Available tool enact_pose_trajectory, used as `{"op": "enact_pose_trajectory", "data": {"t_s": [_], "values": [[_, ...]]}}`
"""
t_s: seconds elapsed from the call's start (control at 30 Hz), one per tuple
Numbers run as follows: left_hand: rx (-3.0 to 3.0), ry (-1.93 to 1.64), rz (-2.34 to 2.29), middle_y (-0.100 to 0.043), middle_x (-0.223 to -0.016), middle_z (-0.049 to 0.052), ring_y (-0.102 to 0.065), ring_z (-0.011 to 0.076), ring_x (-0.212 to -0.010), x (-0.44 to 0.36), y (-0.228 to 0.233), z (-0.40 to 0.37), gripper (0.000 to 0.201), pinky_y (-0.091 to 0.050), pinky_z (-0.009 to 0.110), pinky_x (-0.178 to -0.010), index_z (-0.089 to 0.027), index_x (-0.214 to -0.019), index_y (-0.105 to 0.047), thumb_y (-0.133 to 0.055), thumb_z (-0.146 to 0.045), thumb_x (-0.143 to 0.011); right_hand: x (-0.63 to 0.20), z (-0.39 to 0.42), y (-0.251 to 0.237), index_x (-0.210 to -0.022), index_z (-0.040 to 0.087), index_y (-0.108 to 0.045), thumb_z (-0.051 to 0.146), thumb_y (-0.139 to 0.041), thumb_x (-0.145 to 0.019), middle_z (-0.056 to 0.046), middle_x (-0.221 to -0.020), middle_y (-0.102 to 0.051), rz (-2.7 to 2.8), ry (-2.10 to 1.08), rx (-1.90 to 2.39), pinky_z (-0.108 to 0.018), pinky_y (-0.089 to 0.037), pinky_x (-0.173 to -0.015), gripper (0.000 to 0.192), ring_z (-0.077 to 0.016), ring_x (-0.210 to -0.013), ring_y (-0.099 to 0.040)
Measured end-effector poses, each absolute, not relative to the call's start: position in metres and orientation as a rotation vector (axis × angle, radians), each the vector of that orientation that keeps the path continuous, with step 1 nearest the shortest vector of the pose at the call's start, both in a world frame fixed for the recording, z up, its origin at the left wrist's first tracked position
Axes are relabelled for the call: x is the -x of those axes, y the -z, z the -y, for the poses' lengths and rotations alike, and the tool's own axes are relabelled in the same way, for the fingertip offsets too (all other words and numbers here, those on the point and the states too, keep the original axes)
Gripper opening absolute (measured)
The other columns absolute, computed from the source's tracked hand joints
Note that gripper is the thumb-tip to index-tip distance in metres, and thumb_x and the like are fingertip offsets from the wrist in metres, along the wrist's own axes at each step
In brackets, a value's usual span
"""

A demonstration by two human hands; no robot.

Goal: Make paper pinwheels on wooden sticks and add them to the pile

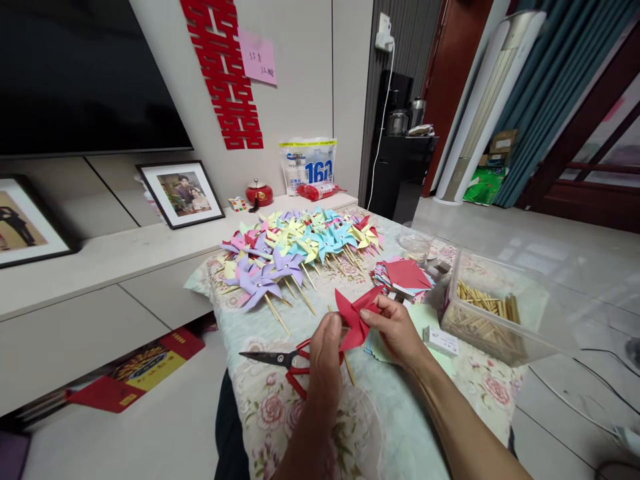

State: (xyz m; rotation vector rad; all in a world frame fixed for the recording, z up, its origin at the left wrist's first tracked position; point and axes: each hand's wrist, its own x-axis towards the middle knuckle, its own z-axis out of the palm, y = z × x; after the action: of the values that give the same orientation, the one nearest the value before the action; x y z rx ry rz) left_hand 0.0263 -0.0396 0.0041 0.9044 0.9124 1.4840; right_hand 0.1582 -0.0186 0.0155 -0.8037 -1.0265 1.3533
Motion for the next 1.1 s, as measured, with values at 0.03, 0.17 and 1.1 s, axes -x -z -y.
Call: {"op": "enact_pose_trajectory", "data": {"t_s": [0.03,0.17,1.1], "values": [[-0.922,-1.448,-0.876,-0.071,-0.078,0.005,-0.064,0.0195,-0.072,-0.027,-0.003,0.039,0.032,-0.050,0.030,-0.068,-0.019,-0.085,-0.070,-0.065,-0.050,-0.083,-0.158,0.018,-0.013,-0.081,0.019,-0.074,0.036,-0.085,-0.069,0.000,-0.076,-0.072,1.054,-1.324,0.830,-0.029,-0.048,-0.073,0.023,-0.0163,-0.069,-0.062],[-0.920,-1.435,-0.843,-0.075,-0.086,0.004,-0.067,0.0174,-0.076,-0.031,-0.001,0.034,0.031,-0.051,0.028,-0.075,-0.018,-0.093,-0.070,-0.082,-0.035,-0.069,-0.157,0.017,-0.004,-0.077,0.019,-0.070,0.039,-0.083,-0.071,0.002,-0.072,-0.068,1.132,-1.264,0.903,-0.028,-0.047,-0.070,0.024,-0.0160,-0.068,-0.060],[-0.644,-1.411,-0.857,-0.077,-0.077,0.004,-0.070,0.0175,-0.069,-0.030,0.004,0.028,0.034,-0.054,0.029,-0.072,-0.016,-0.084,-0.068,-0.085,-0.029,-0.057,-0.177,0.038,-0.036,-0.094,0.019,-0.070,0.036,-0.065,-0.086,-0.005,-0.092,-0.073,1.575,-0.631,1.244,-0.032,-0.049,-0.078,0.019,-0.0201,-0.083,-0.065]]}}
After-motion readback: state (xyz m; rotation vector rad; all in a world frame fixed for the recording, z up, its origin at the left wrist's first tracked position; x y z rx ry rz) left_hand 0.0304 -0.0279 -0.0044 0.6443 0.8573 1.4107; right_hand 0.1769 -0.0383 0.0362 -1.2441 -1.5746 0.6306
